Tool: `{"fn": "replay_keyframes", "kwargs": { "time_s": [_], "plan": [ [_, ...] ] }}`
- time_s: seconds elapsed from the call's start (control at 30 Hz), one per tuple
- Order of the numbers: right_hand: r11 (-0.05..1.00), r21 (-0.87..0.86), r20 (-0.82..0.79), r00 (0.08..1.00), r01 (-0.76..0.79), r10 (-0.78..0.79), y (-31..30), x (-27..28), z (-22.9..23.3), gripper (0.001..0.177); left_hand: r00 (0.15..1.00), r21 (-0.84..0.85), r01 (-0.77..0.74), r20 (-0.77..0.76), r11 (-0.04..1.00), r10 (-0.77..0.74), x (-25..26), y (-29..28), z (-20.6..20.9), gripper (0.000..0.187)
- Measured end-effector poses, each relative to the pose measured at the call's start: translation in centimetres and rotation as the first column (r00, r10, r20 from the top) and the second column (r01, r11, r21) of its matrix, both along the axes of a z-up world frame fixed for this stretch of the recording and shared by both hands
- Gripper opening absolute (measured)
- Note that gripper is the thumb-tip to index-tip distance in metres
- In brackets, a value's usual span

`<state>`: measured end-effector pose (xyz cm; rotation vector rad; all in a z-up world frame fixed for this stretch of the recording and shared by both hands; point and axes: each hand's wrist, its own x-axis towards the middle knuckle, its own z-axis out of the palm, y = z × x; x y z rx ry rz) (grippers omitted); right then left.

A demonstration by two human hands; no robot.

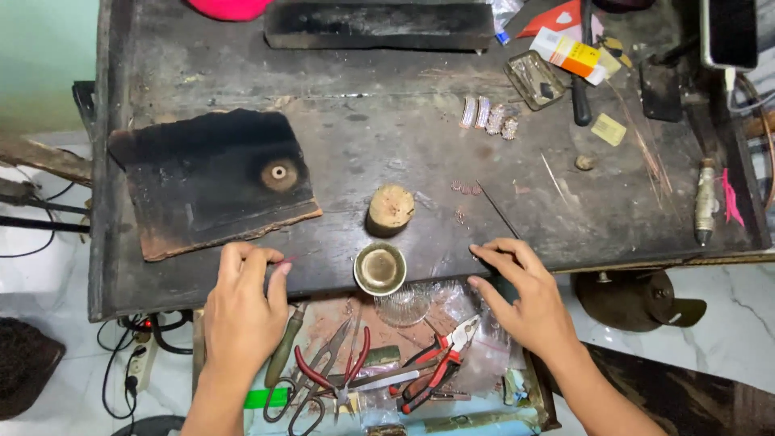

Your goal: A person uses a torch and tweezers to solder or heat small metal rings on a jewelry workbench.

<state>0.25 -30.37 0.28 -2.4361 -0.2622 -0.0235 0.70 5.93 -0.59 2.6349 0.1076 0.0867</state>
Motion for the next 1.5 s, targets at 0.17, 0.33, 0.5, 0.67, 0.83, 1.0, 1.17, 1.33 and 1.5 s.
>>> {"fn": "replay_keyframes", "kwargs": {
  "time_s": [0.17, 0.33, 0.5, 0.67, 0.83, 1.0, 1.17, 1.33, 1.5],
  "plan": [
    [1.0, 0.005, 0.065, 0.998, 0.002, -0.002, -0.4, -0.1, -0.8, 0.031, 1.0, 0.03, -0.011, -0.004, 0.999, 0.011, 0.0, 0.1, -0.7, 0.011],
    [0.998, 0.025, 0.062, 0.997, 0.05, -0.052, -0.1, -0.3, -0.2, 0.022, 1.0, -0.013, -0.015, 0.013, 1.0, 0.015, -0.2, 0.0, -0.6, 0.006],
    [0.999, 0.035, 0.137, 0.99, 0.029, -0.034, -0.7, -0.4, -1.5, 0.019, 0.972, -0.221, 0.017, 0.232, 0.975, 0.035, -0.3, -0.3, -1.1, 0.008],
    [0.999, 0.034, 0.16, 0.987, 0.026, -0.031, -0.6, -0.5, -1.6, 0.017, 0.951, -0.379, -0.027, 0.276, 0.925, 0.141, -0.2, -1.1, -0.8, 0.008],
    [0.995, 0.049, 0.102, 0.99, 0.091, -0.095, -0.5, -0.7, -1.7, 0.019, 0.935, -0.474, 0.06, 0.336, 0.879, 0.117, 0.0, -1.8, 0.0, 0.015],
    [0.984, 0.113, 0.102, 0.983, 0.141, -0.152, 0.7, -1.0, 0.2, 0.012, 0.915, -0.463, 0.097, 0.39, 0.881, 0.105, 0.0, -2.2, -0.3, 0.015],
    [0.94, 0.225, -0.054, 0.967, 0.256, -0.251, 1.3, -1.9, 0.2, 0.011, 0.901, -0.452, 0.122, 0.424, 0.884, 0.093, -0.2, -2.3, -0.2, 0.015],
    [0.81, 0.528, -0.126, 0.967, 0.255, -0.222, 2.2, -1.8, 0.0, 0.016, 0.899, -0.452, 0.128, 0.429, 0.883, 0.089, 0.0, -2.4, -0.2, 0.014],
    [0.751, 0.6, -0.161, 0.961, 0.275, -0.223, 2.8, -1.6, -0.3, 0.019, 0.898, -0.456, 0.134, 0.431, 0.88, 0.086, 0.0, -2.5, -0.2, 0.015]
  ]
}}
